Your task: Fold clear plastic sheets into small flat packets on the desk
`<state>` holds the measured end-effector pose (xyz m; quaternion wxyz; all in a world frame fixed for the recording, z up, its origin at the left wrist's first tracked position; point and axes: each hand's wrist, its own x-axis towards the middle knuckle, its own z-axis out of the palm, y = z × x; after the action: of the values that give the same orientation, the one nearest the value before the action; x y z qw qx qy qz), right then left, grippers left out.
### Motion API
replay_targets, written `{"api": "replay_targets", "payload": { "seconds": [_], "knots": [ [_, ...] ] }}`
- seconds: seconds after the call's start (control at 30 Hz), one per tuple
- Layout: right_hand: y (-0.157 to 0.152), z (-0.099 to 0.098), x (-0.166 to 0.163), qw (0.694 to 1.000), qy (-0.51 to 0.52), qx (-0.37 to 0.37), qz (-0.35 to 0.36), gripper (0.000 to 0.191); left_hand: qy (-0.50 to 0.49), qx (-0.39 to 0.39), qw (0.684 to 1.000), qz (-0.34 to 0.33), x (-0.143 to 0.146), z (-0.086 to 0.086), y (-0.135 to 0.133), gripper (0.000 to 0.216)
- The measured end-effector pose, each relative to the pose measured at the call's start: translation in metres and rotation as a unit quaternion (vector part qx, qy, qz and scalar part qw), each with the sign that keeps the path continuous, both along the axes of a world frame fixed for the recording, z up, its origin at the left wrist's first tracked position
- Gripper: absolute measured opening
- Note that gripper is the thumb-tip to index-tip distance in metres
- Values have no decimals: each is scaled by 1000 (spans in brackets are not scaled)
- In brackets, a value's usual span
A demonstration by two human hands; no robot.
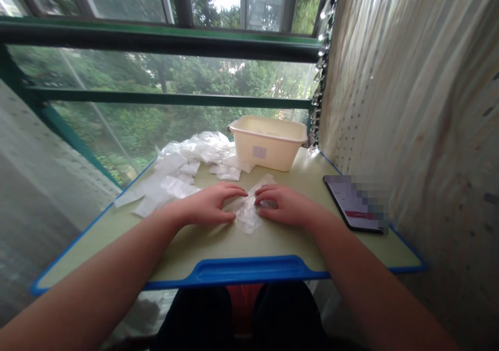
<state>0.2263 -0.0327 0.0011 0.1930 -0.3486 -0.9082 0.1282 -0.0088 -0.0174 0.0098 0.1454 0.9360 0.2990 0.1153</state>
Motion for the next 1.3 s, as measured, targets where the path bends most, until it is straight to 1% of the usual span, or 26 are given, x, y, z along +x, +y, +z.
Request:
{"api": "replay_targets", "payload": {
  "seconds": [0.07, 0.13, 0.2, 0.27, 0.4, 0.47, 0.53, 0.63, 0.7, 0.83, 0.9, 0.97, 1.07, 1.17, 1.23, 1.3],
  "knots": [
    [2, -1, 1, 1000, 6, -6, -13, 21, 21, -27, 999, -5, -6, 2, 2, 65],
    [6, -3, 2, 999, 17, -14, -29, 16, 30, -35, 999, 7, -10, 1, 4, 68],
    [9, -5, 3, 998, 28, -23, -49, 11, 19, -22, 999, 24, -9, 0, 5, 62],
    [13, -7, 4, 997, 34, -30, -65, 11, 1, -2, 1000, 28, -6, -2, 4, 50],
    [17, -8, 5, 996, 41, -37, -75, 12, -30, 34, 999, 1, 4, 0, -2, 27],
    [18, -9, 6, 995, 53, -28, -77, 12, -44, 54, 998, 1, 8, 1, -7, 22],
    [18, -9, 5, 995, 66, -13, -74, 14, -53, 73, 995, 31, 12, 1, -12, 21],
    [18, -10, 4, 996, 62, -9, -65, 16, -45, 92, 987, 126, 17, -5, -17, 26],
    [18, -10, 3, 997, 51, -15, -57, 16, -22, 87, 981, 174, 19, -11, -18, 30],
    [20, -11, 2, 998, 48, -22, -41, 17, 16, 86, 974, 210, 20, -23, -13, 52],
    [22, -12, 3, 998, 51, -25, -36, 18, 26, 86, 971, 221, 19, -26, -10, 64],
    [25, -14, 3, 998, 50, -27, -33, 20, 39, 64, 970, 231, 18, -27, -8, 72],
    [27, -15, 3, 999, 32, -33, -30, 25, 50, 33, 971, 231, 16, -26, -7, 73],
    [28, -14, 4, 999, 9, -41, -32, 30, 54, 30, 975, 212, 13, -23, -9, 70],
    [28, -13, 6, 998, 2, -49, -38, 33, 50, 34, 979, 193, 12, -21, -10, 70],
    [28, -13, 8, 997, -2, -59, -41, 34, 35, 42, 986, 155, 11, -18, -13, 70]
  ]
}}
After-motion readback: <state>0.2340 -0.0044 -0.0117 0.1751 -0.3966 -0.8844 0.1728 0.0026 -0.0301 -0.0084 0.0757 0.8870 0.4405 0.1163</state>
